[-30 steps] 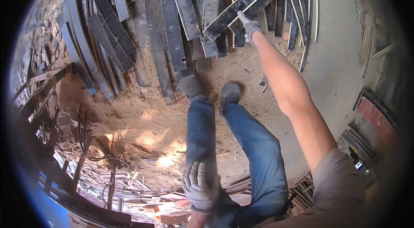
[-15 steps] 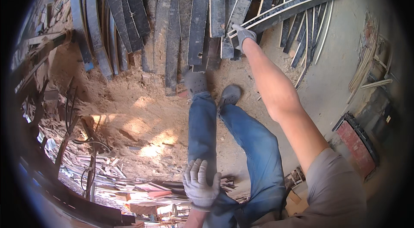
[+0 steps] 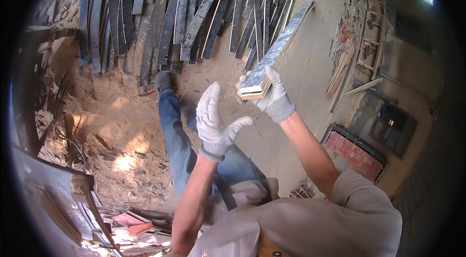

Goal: The person repeatedly picks up wooden planks from the floor, places them on a table saw, and cuts them into smaller pieces. After each cut, the person removes the cut pieces and places them on the floor. The process is repeated multiple times with different planks.

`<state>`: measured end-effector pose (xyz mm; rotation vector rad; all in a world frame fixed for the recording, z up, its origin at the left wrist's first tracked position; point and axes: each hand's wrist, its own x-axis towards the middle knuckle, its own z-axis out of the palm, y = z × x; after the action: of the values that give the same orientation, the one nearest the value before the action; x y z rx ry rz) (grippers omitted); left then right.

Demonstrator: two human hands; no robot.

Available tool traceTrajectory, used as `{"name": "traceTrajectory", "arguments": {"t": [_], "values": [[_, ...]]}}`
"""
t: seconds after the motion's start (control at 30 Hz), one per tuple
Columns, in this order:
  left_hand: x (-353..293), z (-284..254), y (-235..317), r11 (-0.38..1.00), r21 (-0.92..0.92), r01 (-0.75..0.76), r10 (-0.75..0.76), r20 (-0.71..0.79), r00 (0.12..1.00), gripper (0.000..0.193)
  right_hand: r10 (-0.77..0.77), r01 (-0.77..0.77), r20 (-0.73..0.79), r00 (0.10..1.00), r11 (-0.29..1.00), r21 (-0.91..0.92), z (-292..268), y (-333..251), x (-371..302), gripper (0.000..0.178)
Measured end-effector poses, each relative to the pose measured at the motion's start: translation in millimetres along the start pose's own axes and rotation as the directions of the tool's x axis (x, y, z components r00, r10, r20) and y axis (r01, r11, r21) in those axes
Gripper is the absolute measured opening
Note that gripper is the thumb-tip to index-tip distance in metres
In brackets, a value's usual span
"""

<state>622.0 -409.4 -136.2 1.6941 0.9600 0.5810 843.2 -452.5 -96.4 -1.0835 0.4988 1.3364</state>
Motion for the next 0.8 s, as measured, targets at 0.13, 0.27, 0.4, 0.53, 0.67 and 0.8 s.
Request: {"name": "traceTrajectory", "arguments": {"t": [0.13, 0.27, 0.4, 0.53, 0.67, 0.8], "values": [[6.9, -13.7, 60.6, 0.935, 0.018, -0.354, 0.355, -0.084, 0.931, 0.117, -0.118, 0.117, 0.001, 0.993, 0.989, -0.085, 11.2, 42.6, -72.4, 0.073], [-33.5, -39.1, 96.9, 0.932, 0.037, -0.359, 0.357, 0.060, 0.932, 0.097, -0.059, 0.072, 0.097, 0.993, 0.989, -0.128, 8.9, 72.7, -135.8, 0.060], [-82.3, -58.1, 139.0, 0.947, 0.113, -0.302, 0.283, 0.159, 0.946, 0.063, -0.060, 0.109, 0.262, 0.963, 0.978, -0.176, 9.8, 91.9, -207.4, 0.054], [-132.2, -97.7, 159.3, 0.904, 0.122, -0.410, 0.424, -0.122, 0.897, 0.049, 0.042, -0.024, 0.366, 0.930, 0.998, -0.052, -9.4, 116.1, -202.4, 0.080], [-218.8, -174.6, 164.5, 0.923, 0.242, -0.299, 0.363, -0.292, 0.885, 0.038, 0.021, -0.042, 0.101, 0.995, 0.977, 0.207, -51.2, 108.5, -115.7, 0.136], [-301.0, -249.4, 171.8, 0.941, 0.284, -0.182, 0.248, -0.216, 0.944, 0.055, -0.165, 0.120, 0.056, 0.985, 0.876, 0.467, -77.9, 110.7, -54.8, 0.130]]}}
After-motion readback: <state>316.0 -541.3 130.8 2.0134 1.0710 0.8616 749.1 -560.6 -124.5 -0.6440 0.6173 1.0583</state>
